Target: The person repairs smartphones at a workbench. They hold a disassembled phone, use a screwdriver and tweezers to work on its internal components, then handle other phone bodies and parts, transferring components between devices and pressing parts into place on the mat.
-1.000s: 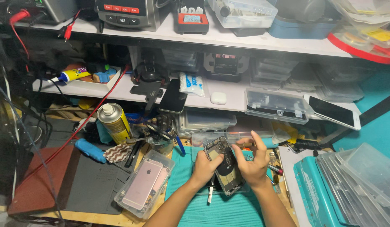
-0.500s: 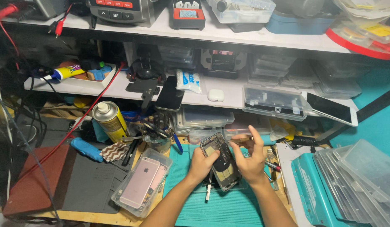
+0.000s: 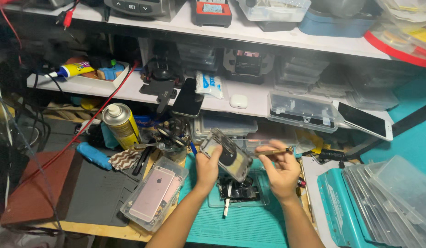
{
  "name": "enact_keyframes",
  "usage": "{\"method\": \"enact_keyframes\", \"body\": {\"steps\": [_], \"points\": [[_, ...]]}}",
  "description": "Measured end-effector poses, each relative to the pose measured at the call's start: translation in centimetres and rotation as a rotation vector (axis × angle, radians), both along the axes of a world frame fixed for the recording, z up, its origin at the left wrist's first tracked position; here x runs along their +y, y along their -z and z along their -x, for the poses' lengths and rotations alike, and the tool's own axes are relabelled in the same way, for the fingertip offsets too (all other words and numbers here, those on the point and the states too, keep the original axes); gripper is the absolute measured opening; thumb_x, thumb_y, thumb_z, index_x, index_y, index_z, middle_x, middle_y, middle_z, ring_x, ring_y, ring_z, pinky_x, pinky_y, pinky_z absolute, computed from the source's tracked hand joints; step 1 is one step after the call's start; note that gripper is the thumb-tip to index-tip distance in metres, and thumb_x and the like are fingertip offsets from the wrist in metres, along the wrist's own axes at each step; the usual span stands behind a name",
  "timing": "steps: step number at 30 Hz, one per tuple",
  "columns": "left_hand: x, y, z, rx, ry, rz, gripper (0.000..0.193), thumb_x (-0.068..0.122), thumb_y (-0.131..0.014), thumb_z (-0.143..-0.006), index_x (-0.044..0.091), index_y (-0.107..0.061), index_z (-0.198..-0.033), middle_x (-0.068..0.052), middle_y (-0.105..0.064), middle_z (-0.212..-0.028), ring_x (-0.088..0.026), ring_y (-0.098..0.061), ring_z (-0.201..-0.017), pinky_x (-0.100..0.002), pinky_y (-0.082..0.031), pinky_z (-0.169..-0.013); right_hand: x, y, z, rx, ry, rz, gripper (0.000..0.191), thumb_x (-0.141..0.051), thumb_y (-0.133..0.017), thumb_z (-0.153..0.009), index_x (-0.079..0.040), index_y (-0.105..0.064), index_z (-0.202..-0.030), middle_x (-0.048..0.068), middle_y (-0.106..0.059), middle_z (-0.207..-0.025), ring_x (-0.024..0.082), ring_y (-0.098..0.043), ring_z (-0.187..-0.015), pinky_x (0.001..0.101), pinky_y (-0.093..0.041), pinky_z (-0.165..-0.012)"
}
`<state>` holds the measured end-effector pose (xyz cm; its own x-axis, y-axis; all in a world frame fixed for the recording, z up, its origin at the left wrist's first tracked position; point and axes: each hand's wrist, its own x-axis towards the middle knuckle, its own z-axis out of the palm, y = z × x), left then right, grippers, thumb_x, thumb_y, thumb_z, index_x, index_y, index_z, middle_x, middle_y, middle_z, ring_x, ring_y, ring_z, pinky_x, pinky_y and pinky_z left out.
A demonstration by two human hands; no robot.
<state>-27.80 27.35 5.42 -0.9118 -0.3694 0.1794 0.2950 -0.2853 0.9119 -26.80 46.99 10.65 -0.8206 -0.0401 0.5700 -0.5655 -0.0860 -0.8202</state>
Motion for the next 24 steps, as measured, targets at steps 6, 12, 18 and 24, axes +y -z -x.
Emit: {"method": "enact_keyframes", "body": {"steps": [6, 12, 18, 24], "points": [[-1.5, -1.1, 0.2, 0.094, -0.225, 0.076, 0.028, 0.020, -0.061, -0.105, -0.002, -0.065, -0.088, 0.002, -0.062, -0.078, -0.006, -0.051, -0.072, -0.029, -0.045, -0.063, -1.8, 0.6, -0.9, -0.014, -0.309, -0.300, 0.009, 0.003, -0.062, -0.097, 0.004, -0.064, -0.106, 0.013, -0.073, -0.104, 0.020, -0.073, -0.096, 0.0329, -0.060, -0.087], [-2.1, -1.5, -0.1, 0.142, -0.280, 0.101, 0.028, 0.020, -0.060, -0.104, -0.001, -0.065, -0.087, 0.002, -0.062, -0.076, -0.006, -0.052, -0.071, -0.028, -0.046, -0.063, -5.9, 1.7, -2.2, -0.167, -0.369, -0.497, 0.011, -0.006, -0.056, -0.101, 0.002, -0.058, -0.108, 0.011, -0.071, -0.094, 0.017, -0.075, -0.088, 0.0305, -0.061, -0.081], [-3.0, -1.3, -0.4, 0.103, -0.280, 0.071, 0.032, 0.021, -0.061, -0.106, -0.002, -0.063, -0.083, 0.000, -0.060, -0.073, -0.007, -0.049, -0.069, -0.029, -0.043, -0.061, -7.4, 1.2, -3.5, -0.204, -0.372, -0.694, 0.018, -0.012, -0.052, -0.102, 0.002, -0.056, -0.114, 0.010, -0.077, -0.096, 0.016, -0.074, -0.084, 0.0312, -0.057, -0.080], [-4.1, -1.8, -1.0, 0.119, -0.291, 0.090, 0.027, 0.020, -0.061, -0.104, -0.002, -0.066, -0.089, 0.000, -0.065, -0.078, -0.006, -0.054, -0.073, -0.028, -0.047, -0.066, -2.4, -2.4, -0.8, 0.049, 0.121, -0.398, 0.014, -0.007, -0.056, -0.103, 0.003, -0.066, -0.102, 0.010, -0.067, -0.102, 0.017, -0.062, -0.087, 0.0329, -0.050, -0.078]]}}
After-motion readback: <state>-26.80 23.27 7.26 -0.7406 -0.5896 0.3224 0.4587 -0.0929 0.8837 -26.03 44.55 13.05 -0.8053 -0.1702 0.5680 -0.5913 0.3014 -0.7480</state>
